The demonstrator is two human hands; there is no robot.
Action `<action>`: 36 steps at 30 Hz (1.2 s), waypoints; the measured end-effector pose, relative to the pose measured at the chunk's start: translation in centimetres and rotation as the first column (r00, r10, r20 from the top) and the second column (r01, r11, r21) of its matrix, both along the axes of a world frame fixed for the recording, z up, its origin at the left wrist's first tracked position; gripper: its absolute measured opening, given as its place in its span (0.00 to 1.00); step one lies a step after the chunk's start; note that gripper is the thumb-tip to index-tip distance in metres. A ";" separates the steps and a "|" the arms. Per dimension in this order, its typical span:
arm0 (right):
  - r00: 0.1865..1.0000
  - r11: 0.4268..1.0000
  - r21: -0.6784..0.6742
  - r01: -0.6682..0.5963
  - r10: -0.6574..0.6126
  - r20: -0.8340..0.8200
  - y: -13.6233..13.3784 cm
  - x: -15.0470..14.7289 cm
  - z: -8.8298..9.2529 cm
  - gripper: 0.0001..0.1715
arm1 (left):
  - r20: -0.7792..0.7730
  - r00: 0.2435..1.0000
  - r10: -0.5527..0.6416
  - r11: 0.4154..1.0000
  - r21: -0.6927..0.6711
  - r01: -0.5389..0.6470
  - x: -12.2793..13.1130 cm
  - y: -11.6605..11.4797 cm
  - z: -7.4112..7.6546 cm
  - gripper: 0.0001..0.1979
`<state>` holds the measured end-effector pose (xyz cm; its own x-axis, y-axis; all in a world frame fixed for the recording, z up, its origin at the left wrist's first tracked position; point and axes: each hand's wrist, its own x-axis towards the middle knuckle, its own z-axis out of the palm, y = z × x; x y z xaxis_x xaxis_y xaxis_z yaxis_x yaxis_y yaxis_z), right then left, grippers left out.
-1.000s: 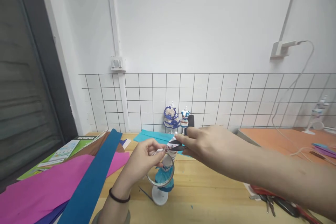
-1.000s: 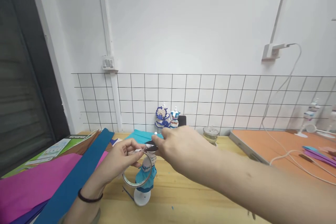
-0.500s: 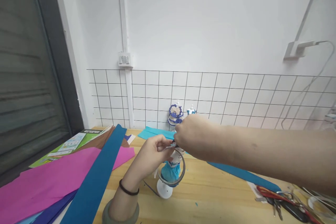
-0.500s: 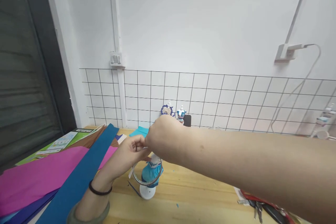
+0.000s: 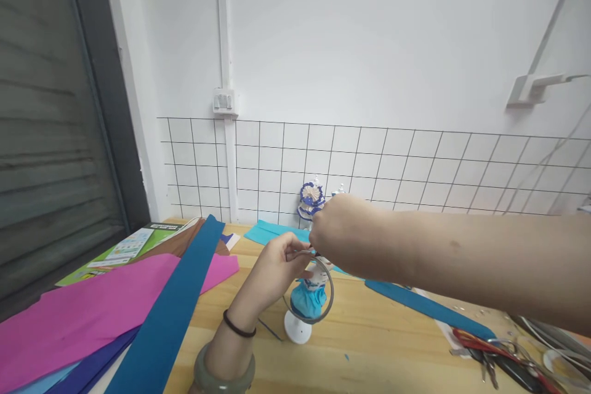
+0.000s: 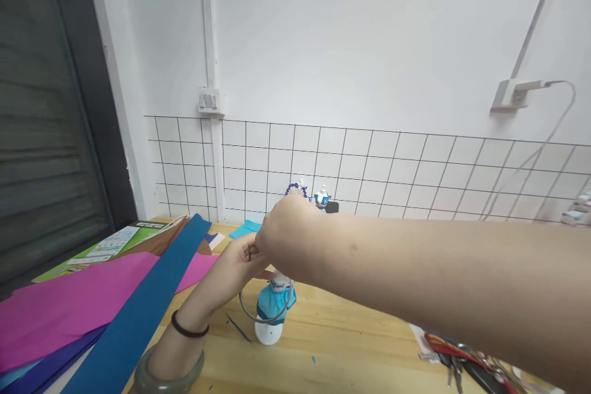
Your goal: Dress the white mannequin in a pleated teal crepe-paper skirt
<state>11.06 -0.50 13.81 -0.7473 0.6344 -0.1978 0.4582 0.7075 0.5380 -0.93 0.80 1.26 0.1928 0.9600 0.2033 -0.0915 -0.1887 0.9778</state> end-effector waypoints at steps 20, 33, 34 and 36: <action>0.969 0.994 0.016 0.112 -0.112 0.221 -0.2 -0.8 -0.6 0.07 | 0.058 0.997 -0.052 0.998 -0.016 0.053 0.3 0.1 -0.2 0.16; 0.958 0.995 0.019 0.099 -0.100 0.269 0.1 -0.7 -0.8 0.10 | 0.036 0.996 -0.081 0.997 -0.009 0.082 0.5 -0.1 -0.1 0.16; 0.955 0.995 0.016 0.096 -0.096 0.281 0.0 -0.7 -0.7 0.09 | 0.035 0.996 -0.082 0.997 -0.009 0.082 0.5 -0.1 -0.1 0.16; 0.950 0.996 0.012 0.088 -0.087 0.298 -0.1 -0.8 -0.6 0.06 | 0.034 0.996 -0.081 0.997 -0.008 0.082 0.5 -0.1 -0.1 0.16</action>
